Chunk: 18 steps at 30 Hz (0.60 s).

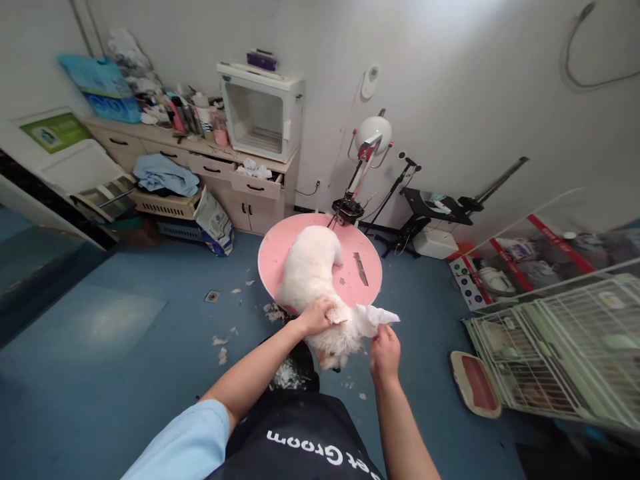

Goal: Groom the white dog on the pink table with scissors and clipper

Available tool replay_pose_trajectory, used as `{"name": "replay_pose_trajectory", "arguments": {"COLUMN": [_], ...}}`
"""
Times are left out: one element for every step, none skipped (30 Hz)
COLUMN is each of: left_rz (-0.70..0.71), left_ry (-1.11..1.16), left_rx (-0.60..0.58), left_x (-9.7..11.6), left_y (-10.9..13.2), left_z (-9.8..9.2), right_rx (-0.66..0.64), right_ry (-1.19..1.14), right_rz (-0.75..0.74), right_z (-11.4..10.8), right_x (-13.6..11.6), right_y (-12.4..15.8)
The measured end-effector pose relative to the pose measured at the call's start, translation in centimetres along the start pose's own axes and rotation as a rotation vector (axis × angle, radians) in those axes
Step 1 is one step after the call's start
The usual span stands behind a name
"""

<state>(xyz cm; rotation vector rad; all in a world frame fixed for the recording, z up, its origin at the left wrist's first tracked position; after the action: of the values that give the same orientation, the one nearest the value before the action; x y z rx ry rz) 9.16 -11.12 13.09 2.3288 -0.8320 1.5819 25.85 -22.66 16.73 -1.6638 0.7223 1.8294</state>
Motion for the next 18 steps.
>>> {"name": "replay_pose_trajectory", "arguments": {"left_rz": [0.026, 0.022, -0.004, -0.042, -0.084, -0.119, -0.142, -0.149, -0.145, -0.145, -0.144, -0.141, -0.135, -0.126, -0.117, -0.110, -0.102, -0.093], "left_ry": [-0.013, 0.014, 0.063, 0.116, 0.164, 0.201, 0.222, 0.230, 0.231, 0.232, 0.232, 0.228, 0.224, 0.217, 0.206, 0.190, 0.173, 0.153], "left_rx": [-0.015, -0.053, -0.113, -0.190, -0.274, -0.354, -0.421, -0.472, -0.511, -0.546, -0.574, -0.597, -0.618, -0.637, -0.653, -0.666, -0.680, -0.689], "left_x": [-0.1, -0.3, -0.6, -0.9, -1.2, -1.5, -1.7, -1.7, -1.8, -1.7, -1.7, -1.6, -1.4, -1.3, -1.2, -1.0, -0.9, -0.7], "left_y": [-0.3, -0.5, -0.8, -1.0, -1.1, -1.3, -1.4, -1.6, -1.7, -1.9, -2.1, -2.3, -2.4, -2.6, -2.8, -2.9, -3.1, -3.2], "left_z": [-0.3, -0.7, -1.0, -1.3, -1.6, -1.9, -2.2, -2.6, -2.9, -3.1, -3.3, -3.3, -3.4, -3.3, -3.2, -3.1, -2.9, -2.7], "right_rx": [0.033, 0.049, 0.047, 0.031, 0.014, 0.006, 0.010, 0.030, 0.059, 0.093, 0.125, 0.149, 0.159, 0.147, 0.110, 0.053, -0.019, -0.095], "right_ry": [-0.116, -0.215, -0.296, -0.361, -0.416, -0.464, -0.503, -0.530, -0.544, -0.547, -0.544, -0.537, -0.528, -0.513, -0.491, -0.454, -0.405, -0.340], "right_rz": [0.080, 0.155, 0.225, 0.283, 0.329, 0.362, 0.387, 0.407, 0.429, 0.455, 0.484, 0.511, 0.528, 0.536, 0.536, 0.523, 0.508, 0.483], "right_z": [-0.2, -0.4, -0.6, -0.7, -0.8, -0.8, -0.7, -0.5, -0.1, 0.4, 1.0, 1.8, 2.7, 3.7, 4.8, 5.9, 7.1, 8.1], "right_x": [0.0, 0.0, 0.0, 0.0, 0.0, 0.1, 0.3, 0.6, 1.0, 1.6, 2.3, 3.0, 3.8, 4.7, 5.5, 6.3, 7.0, 7.6], "right_y": [0.4, 1.0, 1.9, 3.1, 4.6, 6.4, 8.3, 10.2, 12.1, 13.9, 15.4, 16.6, 17.5, 18.1, 18.4, 18.4, 18.0, 17.5]}}
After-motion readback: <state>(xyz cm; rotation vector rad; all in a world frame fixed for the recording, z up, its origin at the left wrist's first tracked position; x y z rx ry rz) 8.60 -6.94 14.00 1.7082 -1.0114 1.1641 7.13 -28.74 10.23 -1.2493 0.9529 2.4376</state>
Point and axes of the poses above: each hand's wrist, its own y-axis away from the middle knuckle, its own z-axis out of the palm, x = y × z, the point moved 2 cm from there along -y, towards the middle knuckle, and after that the axes turned 2 degrees about -z, right-handed, at the moved point
